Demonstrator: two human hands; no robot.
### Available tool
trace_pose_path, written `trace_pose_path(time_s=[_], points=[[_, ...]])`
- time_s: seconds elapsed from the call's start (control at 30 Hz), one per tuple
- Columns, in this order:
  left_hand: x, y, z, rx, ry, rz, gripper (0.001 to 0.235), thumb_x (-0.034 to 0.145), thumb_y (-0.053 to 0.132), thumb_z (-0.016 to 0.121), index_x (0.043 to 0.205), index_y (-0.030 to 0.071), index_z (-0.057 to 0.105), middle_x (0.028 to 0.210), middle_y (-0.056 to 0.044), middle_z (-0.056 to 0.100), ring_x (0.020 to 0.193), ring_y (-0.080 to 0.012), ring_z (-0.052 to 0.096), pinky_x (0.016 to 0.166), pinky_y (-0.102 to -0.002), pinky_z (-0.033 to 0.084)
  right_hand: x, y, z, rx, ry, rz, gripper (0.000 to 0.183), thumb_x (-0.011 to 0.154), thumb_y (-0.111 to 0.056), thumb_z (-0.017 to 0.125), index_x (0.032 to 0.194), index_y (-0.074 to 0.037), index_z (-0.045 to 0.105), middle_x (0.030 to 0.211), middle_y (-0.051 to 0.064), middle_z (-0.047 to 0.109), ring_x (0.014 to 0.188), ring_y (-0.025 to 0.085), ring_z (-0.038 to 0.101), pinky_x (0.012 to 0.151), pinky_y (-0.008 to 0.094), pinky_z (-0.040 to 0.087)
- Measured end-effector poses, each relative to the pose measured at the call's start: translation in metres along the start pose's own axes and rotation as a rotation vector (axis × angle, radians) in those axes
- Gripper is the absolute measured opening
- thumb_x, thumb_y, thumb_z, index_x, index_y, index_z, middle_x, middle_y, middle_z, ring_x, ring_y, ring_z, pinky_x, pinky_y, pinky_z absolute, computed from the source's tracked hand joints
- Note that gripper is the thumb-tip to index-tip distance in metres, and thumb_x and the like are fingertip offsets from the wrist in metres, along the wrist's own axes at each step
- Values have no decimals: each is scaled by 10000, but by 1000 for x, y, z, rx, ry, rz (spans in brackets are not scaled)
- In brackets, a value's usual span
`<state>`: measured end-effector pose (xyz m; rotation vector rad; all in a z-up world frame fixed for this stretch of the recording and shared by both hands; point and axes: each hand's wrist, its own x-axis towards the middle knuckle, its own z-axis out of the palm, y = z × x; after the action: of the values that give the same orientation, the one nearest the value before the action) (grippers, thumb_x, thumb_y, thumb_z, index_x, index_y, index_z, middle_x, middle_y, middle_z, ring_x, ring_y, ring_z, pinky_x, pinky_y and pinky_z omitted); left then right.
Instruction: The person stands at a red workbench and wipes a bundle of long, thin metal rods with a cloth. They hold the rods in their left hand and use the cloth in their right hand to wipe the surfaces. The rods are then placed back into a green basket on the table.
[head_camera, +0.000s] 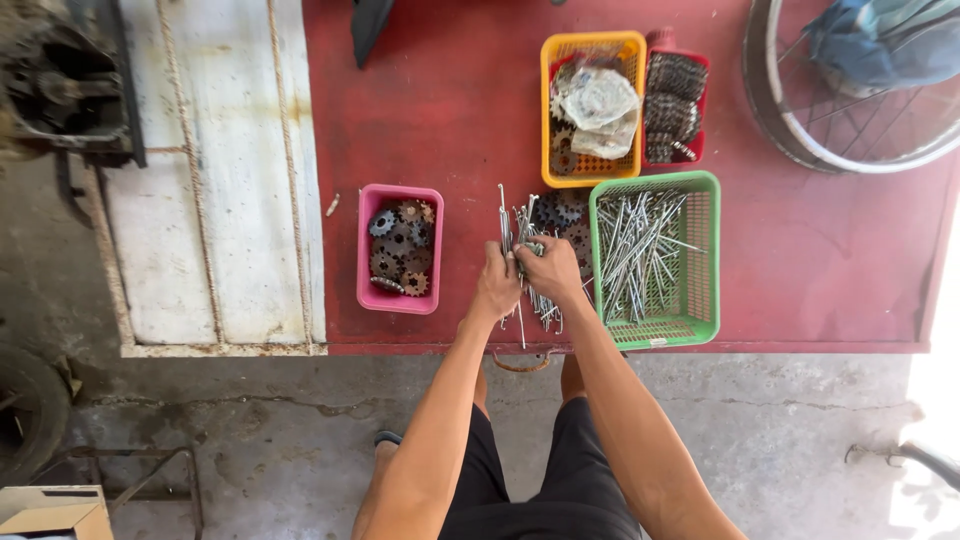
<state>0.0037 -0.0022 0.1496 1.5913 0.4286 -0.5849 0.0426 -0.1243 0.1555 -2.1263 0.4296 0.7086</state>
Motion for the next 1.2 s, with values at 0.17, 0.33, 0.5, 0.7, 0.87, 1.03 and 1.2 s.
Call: trace_pose_path(time_s=[0.17, 0.33, 0.5, 0.7, 0.87, 1.03, 1.2], points=[[-50, 46, 3, -178, -45, 69, 181, 1112, 240, 244, 1106, 117, 377, 850, -205, 571, 750, -370, 629, 688, -503, 534, -78, -65, -60, 114, 20, -158, 418, 852, -351, 741, 1074, -2, 798, 941, 295, 745, 957, 473, 701, 845, 559, 531], [-121, 139, 2, -366, -33, 149, 199, 1096, 217, 237, 1017, 114, 387, 674, 40, 390, 529, -67, 451, 468, -189, 371, -135, -106, -106, 201, 21, -190, 395, 860, -354, 784, 1095, -37, 804, 959, 248, 767, 944, 420, 726, 865, 493, 529], [-170, 179, 7, -434, -131, 166, 294, 1142, 296, 297, 1130, 91, 507, 689, 51, 377, 502, -68, 417, 449, -209, 391, -197, -135, -145, 209, 47, -217, 310, 881, -407, 804, 1080, -169, 829, 930, 193, 779, 923, 320, 731, 817, 467, 555], [-203, 213, 30, -638, -171, 191, 224, 1118, 147, 300, 1250, 66, 463, 836, -13, 498, 664, -110, 502, 555, -263, 493, -244, -122, -218, 343, 130, -229, 185, 913, -287, 782, 1050, -168, 820, 730, 63, 695, 693, 124, 626, 645, 298, 576], [-220, 265, 60, -709, -104, 274, 195, 1112, 96, 308, 1242, 29, 436, 847, -24, 494, 672, -105, 498, 569, -264, 494, -267, -102, -265, 199, -62, -275, 230, 890, -316, 772, 1017, -134, 832, 676, 123, 707, 651, 176, 633, 637, 349, 542], [-226, 299, 90, -970, -78, 445, 155, 1128, 130, 368, 1228, 35, 439, 802, 0, 430, 625, -58, 384, 515, -214, 390, -285, -91, -300, 197, -301, -360, 283, 916, -307, 715, 1051, -86, 829, 732, 128, 737, 706, 162, 616, 633, 353, 545], [-233, 320, 101, -1082, -27, 509, 186, 1137, 230, 392, 1209, 71, 458, 805, 38, 401, 611, -37, 375, 488, -195, 369, -292, -81, -310, 275, -392, -585, 175, 889, -183, 768, 1007, -72, 837, 890, 148, 791, 884, 178, 662, 852, 422, 545]])
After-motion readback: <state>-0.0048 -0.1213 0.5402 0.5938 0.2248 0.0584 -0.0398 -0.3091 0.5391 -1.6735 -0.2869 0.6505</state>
